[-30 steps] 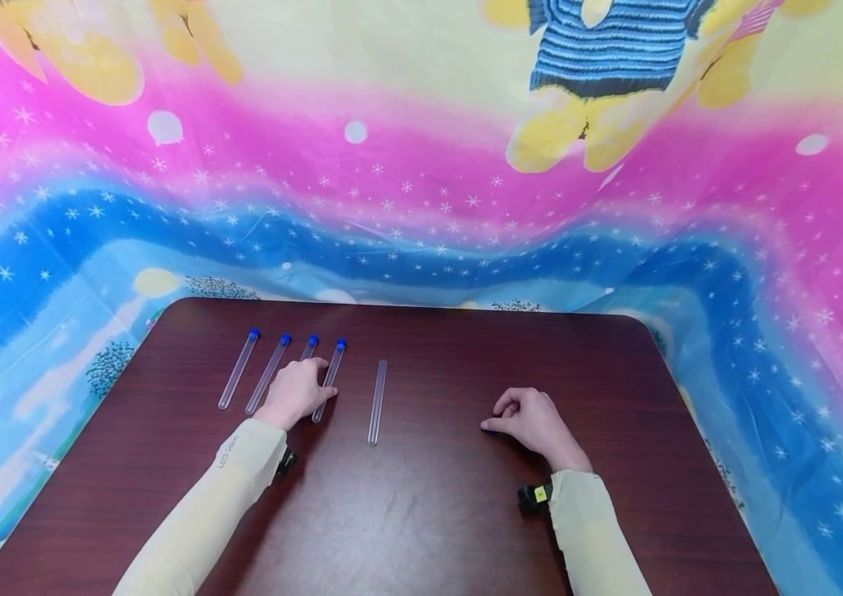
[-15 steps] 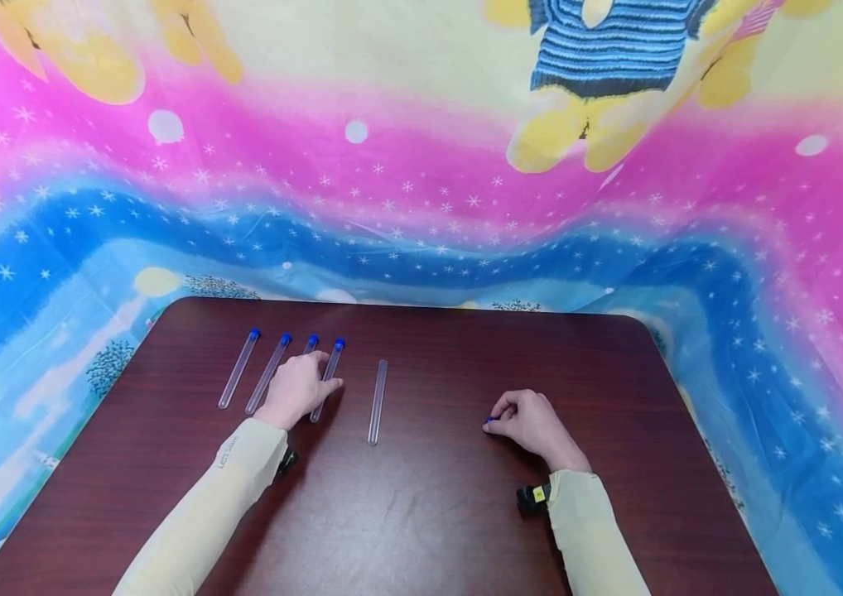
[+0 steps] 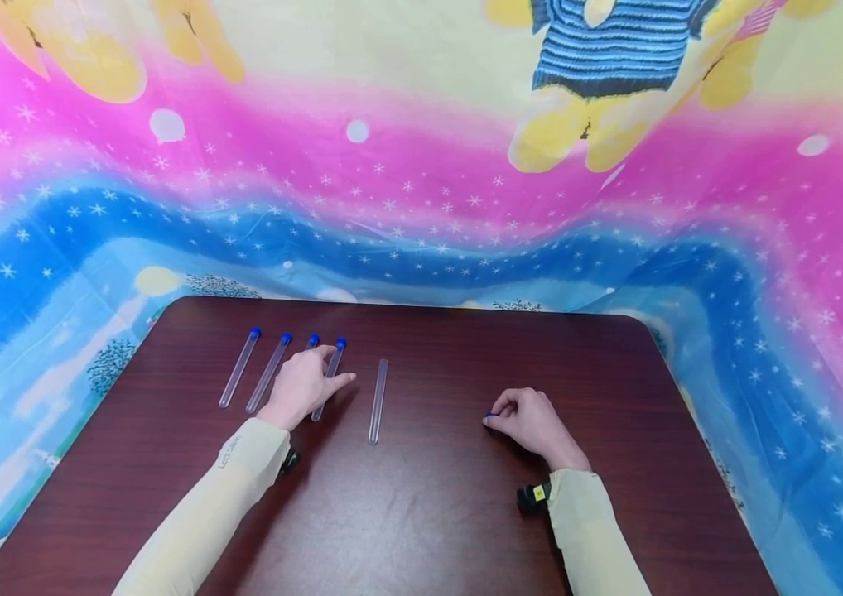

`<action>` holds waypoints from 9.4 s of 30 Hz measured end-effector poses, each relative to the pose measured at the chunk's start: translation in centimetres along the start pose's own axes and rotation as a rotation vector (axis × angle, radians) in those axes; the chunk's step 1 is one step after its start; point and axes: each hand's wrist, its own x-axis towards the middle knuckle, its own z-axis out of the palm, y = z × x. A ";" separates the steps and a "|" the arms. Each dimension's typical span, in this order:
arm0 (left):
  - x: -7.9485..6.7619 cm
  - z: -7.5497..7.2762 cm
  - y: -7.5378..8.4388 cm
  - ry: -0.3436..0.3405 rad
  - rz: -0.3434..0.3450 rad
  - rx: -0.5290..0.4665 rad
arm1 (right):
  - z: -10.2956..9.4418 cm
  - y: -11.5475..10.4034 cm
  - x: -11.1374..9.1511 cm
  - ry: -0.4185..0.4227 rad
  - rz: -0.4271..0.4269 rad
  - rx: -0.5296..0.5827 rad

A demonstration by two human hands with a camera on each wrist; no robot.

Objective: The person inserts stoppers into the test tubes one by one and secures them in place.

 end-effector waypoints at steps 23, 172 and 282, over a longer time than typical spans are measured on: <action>-0.8 1.1 2.1 0.021 0.117 -0.033 | -0.2 0.2 0.3 0.135 -0.058 0.008; -1.3 2.0 5.4 0.010 0.168 -0.043 | 0.7 -1.2 1.0 0.406 -0.120 0.140; -1.1 2.4 5.2 -0.007 0.318 -0.050 | 2.2 -8.4 6.0 0.414 -0.160 0.498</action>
